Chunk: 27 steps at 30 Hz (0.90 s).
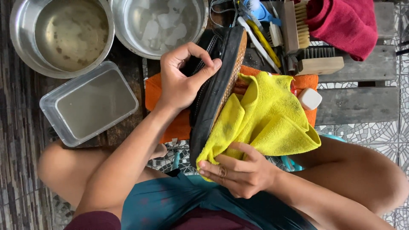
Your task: The person scrubs the sole of a black shoe with a brush, then wipes it with a red cloth and a yellow cloth. Finally, they use a small tool to pick debris from the sole's grooves.
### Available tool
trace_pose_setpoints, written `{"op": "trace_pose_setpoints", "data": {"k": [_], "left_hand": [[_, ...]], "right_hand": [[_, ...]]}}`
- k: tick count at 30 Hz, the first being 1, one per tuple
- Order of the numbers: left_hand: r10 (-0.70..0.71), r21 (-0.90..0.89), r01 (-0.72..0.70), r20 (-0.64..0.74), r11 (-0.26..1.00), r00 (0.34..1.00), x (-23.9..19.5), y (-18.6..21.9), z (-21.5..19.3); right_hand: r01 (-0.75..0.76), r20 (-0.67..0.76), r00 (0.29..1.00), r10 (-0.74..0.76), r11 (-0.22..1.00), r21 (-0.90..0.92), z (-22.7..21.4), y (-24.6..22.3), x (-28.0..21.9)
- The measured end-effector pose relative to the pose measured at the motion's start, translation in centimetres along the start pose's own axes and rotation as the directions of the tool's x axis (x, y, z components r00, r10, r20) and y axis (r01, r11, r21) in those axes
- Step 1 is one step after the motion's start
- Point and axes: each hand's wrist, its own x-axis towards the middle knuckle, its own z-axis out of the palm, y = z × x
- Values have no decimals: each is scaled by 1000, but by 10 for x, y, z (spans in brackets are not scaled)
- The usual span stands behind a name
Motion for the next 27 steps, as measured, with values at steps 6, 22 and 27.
{"op": "trace_pose_setpoints", "data": {"k": [6, 22, 27], "left_hand": [[28, -24, -27, 16, 999, 999, 0, -3, -1], [-49, -21, 50, 25, 999, 998, -1, 2, -1], [-61, -30, 62, 32, 998, 998, -1, 0, -3]], "right_hand": [[161, 68, 985, -156, 985, -61, -1, 9, -6], [130, 73, 989, -132, 991, 28, -2, 38, -39], [31, 122, 992, -22, 997, -71, -15, 51, -36]]}}
